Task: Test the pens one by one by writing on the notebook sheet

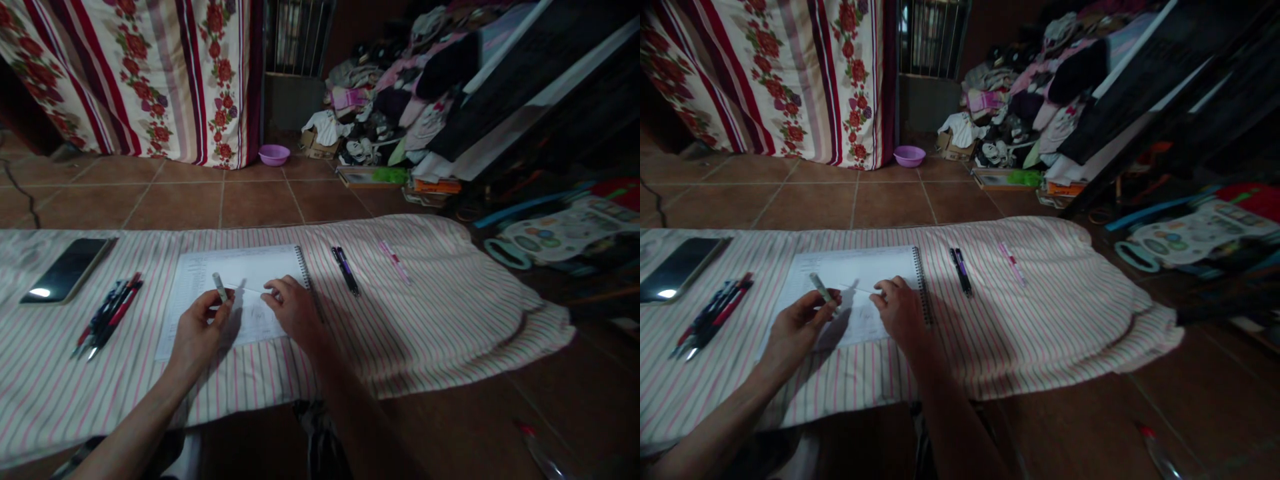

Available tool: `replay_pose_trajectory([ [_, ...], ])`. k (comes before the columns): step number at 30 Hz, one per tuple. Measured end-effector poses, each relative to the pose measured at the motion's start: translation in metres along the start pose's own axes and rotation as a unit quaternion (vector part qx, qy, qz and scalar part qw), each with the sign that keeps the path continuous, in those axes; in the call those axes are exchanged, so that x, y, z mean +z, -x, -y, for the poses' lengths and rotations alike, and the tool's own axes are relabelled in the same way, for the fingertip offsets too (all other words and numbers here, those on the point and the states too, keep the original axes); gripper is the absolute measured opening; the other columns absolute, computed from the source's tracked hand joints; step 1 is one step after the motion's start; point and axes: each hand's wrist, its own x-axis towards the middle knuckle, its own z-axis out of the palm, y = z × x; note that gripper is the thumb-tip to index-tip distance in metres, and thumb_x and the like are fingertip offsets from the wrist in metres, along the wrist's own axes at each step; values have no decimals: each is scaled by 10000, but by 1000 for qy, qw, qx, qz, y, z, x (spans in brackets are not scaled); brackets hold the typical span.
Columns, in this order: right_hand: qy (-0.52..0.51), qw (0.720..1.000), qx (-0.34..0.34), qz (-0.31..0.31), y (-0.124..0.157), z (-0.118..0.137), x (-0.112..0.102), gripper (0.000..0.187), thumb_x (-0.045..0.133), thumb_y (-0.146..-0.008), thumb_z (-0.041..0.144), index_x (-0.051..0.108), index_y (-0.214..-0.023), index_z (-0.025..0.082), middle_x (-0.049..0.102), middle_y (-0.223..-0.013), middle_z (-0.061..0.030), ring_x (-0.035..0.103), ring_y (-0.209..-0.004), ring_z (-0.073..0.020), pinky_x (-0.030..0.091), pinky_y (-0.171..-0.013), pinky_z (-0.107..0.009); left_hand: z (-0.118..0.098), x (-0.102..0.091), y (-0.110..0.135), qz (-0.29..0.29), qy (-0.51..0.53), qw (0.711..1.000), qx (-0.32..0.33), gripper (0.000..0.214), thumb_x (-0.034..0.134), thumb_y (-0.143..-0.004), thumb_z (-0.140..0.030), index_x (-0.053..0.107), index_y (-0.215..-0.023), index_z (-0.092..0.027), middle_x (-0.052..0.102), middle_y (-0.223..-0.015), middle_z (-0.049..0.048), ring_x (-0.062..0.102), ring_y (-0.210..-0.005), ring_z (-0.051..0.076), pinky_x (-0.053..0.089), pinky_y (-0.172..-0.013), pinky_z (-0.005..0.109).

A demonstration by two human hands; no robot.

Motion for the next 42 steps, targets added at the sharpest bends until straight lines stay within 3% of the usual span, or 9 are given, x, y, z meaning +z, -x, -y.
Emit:
replay_pose_trajectory([
  [4, 82, 996, 23, 22, 4, 10, 4, 168, 592, -816, 279, 637, -954, 195, 614, -899, -47, 600, -758, -153, 420, -660, -252, 4, -6, -2, -13, 3, 1000, -7, 371, 589, -695, -442, 626, -927, -156, 682, -867, 65, 600, -649, 163, 477, -626, 288],
  [8, 122, 992, 21, 22, 6, 12, 5, 109, 575, -827, 262, 629, -898, 199, 609, -878, -38, 586, -745, -152, 387, -626, -250, 11, -7, -4, -6, -5, 1000, -8, 370, 588, -702, -452, 631, -927, -161, 683, -898, 72, 598, -654, 162, 476, -628, 290],
  [14, 115, 993, 18, -6, 2, 10, 6, 91, 558, -829, 261, 626, -808, 205, 596, -840, -26, 577, -721, -136, 377, -628, -241, 14, -9, -6, -15, 20, 1000, -8, 356, 607, -681, -435, 641, -906, -161, 683, -903, 75, 615, -748, 185, 480, -647, 281],
  [21, 85, 995, 4, -42, -1, 12, 3, 64, 583, -793, 233, 625, -757, 203, 652, -736, -18, 581, -763, -172, 392, -705, -266, 8, -9, -6, -12, 18, 1000, -17, 368, 602, -682, -434, 641, -911, -149, 677, -833, 60, 587, -615, 151, 467, -596, 270],
  [29, -133, 988, 15, -80, -6, 8, 1, 192, 480, -785, 186, 653, -867, 193, 670, -730, -16, 599, -662, -140, 437, -674, -245, 6, -6, -5, -18, 1, 1000, -14, 339, 584, -697, -410, 645, -916, -159, 691, -838, 60, 599, -621, 156, 475, -599, 277],
  [34, -325, 943, 50, -51, -13, 1, -6, 208, 502, -786, 289, 662, -863, 182, 650, -672, -10, 591, -631, -125, 443, -599, -223, 5, -4, -4, -18, -3, 1000, -8, 306, 577, -703, -398, 649, -891, -168, 702, -860, 65, 629, -714, 186, 494, -640, 292],
  [42, -452, 886, 69, -84, -15, 0, -18, 297, 520, -784, 421, 649, -919, 190, 648, -782, -33, 563, -729, -142, 437, -654, -262, 4, -3, -4, -16, -35, 999, 7, 293, 562, -723, -395, 641, -899, -174, 702, -896, 68, 637, -738, 200, 503, -652, 308],
])
